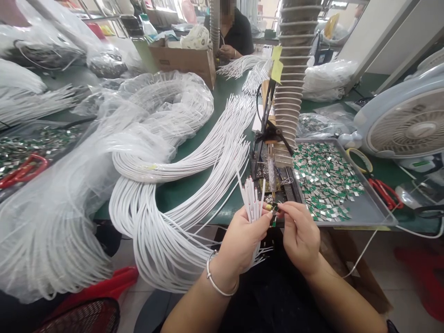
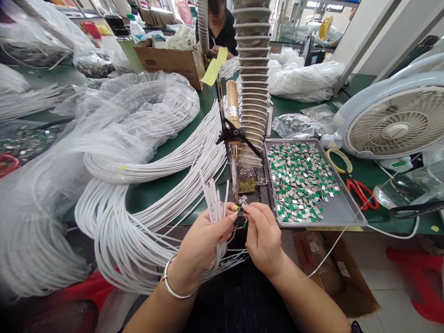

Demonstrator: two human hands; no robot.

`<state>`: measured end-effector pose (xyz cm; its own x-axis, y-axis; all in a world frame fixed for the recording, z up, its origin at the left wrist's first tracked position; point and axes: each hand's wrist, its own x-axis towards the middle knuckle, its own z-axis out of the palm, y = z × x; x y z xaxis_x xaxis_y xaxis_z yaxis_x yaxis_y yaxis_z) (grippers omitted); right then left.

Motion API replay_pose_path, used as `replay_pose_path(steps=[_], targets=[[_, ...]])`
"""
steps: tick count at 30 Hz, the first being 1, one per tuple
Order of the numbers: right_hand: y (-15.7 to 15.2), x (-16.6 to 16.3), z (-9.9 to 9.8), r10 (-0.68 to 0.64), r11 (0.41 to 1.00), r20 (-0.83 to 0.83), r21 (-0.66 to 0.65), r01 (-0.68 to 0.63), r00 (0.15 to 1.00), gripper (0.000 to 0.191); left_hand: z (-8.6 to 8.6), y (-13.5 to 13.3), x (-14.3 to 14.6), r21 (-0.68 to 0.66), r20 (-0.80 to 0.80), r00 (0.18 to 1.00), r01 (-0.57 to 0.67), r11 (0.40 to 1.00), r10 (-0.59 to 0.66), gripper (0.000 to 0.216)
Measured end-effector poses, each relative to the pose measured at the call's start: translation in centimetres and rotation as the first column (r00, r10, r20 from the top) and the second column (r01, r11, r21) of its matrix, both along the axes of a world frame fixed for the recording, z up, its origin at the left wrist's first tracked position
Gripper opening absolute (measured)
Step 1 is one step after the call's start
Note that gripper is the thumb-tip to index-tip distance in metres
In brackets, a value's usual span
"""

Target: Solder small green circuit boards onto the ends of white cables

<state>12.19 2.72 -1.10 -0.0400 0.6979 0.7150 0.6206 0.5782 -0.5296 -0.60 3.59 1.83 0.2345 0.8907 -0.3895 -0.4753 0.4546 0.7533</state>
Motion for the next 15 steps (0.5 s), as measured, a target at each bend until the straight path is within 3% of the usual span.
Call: replay_pose_path(steps=[5, 12, 15], targets=[[0.22, -0.18, -0.29, -0.014, 1.0, 0.04, -0.011, 0.014, 0.999, 0.017, -0.18, -0.09, -0.49, 0.024, -0.068, 0.997, 0.039, 0.999, -0.037, 0.014], [0.29, -0.33, -0.11, 0.071, 0.997, 0.008, 0.018, -0.071, 0.997, 0.026, 0.35, 0.09, -0.89, 0.09, -0.238, 0.969, 0.089, 0.992, -0.066, 0.01], [0.1, -0.54, -0.24, 0.043, 0.999, -0.042, -0.007, -0.043, 0.998, 0.027, 0.36, 0.18, -0.91, 0.124, -0.263, 0.964, 0.074, 0.99, -0.039, 0.011]])
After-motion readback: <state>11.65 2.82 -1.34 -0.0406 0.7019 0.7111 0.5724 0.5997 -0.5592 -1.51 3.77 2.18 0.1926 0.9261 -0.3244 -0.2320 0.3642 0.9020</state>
